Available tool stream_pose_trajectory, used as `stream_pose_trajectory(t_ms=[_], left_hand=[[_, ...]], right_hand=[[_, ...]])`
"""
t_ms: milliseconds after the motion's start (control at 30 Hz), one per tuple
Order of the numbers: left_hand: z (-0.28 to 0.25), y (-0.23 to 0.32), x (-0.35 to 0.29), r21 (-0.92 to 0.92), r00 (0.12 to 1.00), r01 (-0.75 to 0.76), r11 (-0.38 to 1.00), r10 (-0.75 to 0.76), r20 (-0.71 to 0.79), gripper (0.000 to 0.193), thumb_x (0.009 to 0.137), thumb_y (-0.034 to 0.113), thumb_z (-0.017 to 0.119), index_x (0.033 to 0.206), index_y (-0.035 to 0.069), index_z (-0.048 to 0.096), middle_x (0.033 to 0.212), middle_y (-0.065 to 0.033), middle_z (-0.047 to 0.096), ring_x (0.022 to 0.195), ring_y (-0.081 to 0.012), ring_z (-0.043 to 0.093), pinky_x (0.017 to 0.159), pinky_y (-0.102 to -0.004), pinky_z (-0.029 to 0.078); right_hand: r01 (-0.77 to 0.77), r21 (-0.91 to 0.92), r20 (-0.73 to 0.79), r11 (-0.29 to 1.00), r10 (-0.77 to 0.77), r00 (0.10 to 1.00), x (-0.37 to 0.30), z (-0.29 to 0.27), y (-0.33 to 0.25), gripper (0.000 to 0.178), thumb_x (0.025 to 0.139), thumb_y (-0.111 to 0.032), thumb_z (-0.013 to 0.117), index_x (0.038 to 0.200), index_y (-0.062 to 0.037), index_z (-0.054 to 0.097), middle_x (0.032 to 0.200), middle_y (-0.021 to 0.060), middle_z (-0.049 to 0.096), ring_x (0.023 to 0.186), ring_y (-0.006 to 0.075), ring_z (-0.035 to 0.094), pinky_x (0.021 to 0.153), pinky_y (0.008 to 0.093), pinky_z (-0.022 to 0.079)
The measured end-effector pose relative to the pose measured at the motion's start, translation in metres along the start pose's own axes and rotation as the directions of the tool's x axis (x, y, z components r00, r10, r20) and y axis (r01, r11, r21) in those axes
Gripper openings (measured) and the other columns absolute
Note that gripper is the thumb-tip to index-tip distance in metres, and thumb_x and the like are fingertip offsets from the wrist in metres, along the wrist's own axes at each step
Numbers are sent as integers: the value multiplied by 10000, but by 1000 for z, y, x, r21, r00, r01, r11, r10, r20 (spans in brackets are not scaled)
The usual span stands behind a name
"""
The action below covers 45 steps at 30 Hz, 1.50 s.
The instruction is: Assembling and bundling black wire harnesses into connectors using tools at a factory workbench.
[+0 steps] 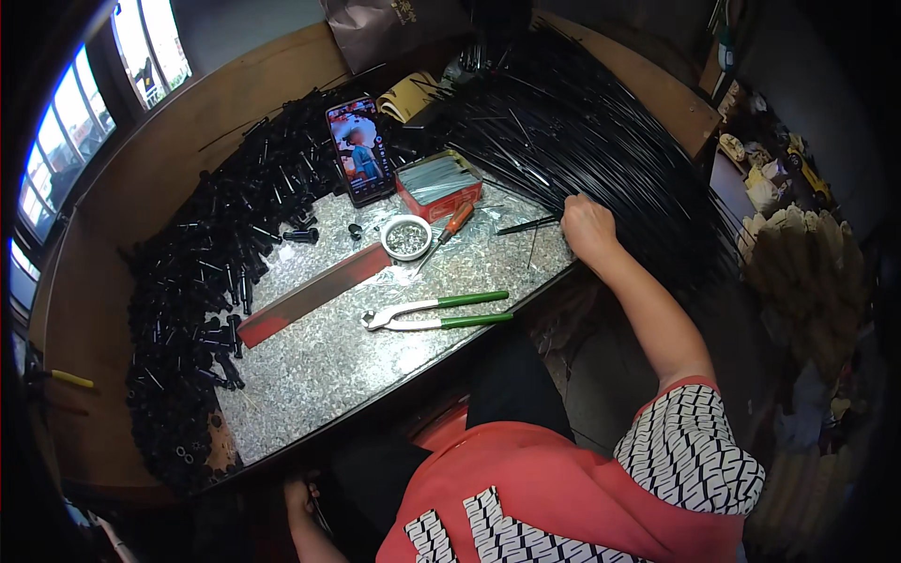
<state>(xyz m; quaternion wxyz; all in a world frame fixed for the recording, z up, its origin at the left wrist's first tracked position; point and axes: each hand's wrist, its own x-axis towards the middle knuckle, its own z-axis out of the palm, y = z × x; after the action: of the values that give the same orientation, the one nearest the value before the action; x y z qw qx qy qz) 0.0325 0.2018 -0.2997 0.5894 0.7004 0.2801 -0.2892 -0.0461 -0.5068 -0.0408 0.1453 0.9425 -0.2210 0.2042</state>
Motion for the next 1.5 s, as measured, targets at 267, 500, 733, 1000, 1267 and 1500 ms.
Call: stream_pose_trajectory(t_ms=[267,500,733,1000,1267,1500], left_hand=[[-5,16,59,406,991,85,910,-36,-128,275,938,169,365,1119,100,560,633,-49,502,442,-145,428,378,-265,338],[-93,-46,107,121,974,124,985,-97,-203,254,942,320,451,976,120,604,585,-37,495,422,-131,436,362,-274,336],[-39,-19,37,37,916,-270,962,268,-297,192,938,192,439,884,63,570,630,-58,474,444,-136,410,378,-303,320],[-33,-8,32,222,918,-194,956,257,-303,235,862,121,519,1036,-16,595,858,-143,597,686,-237,561,548,-368,451],[-99,-110,74,98,937,-215,972,234,-258,337,966,296,437,1206,97,567,796,-60,635,459,-126,461,411,-312,370],[-54,-94,84,347,948,-92,933,189,-255,407,983,360,368,1195,70,559,651,-91,574,454,-153,469,409,-323,382]], right_hand=[[-101,205,-34,973,110,993,-1,-30,20,92,813,-77,589,789,6,559,766,203,625,725,392,615,651,472,486],[-114,194,235,974,67,970,1,-51,26,132,782,-133,644,799,-4,661,784,200,646,785,386,626,706,455,497],[-10,99,280,995,-19,960,-5,-45,1,267,791,-241,678,802,17,609,759,225,619,746,416,599,639,460,456],[34,-130,334,991,11,943,-5,-24,28,218,805,-172,591,863,38,580,829,256,615,818,436,593,683,497,456],[-108,4,409,994,97,907,-6,-26,2,237,704,-193,613,796,22,654,797,244,633,793,396,624,711,458,490],[-236,108,525,966,147,839,-13,-58,10,277,691,-221,643,802,33,659,836,233,648,819,382,631,758,428,500]])
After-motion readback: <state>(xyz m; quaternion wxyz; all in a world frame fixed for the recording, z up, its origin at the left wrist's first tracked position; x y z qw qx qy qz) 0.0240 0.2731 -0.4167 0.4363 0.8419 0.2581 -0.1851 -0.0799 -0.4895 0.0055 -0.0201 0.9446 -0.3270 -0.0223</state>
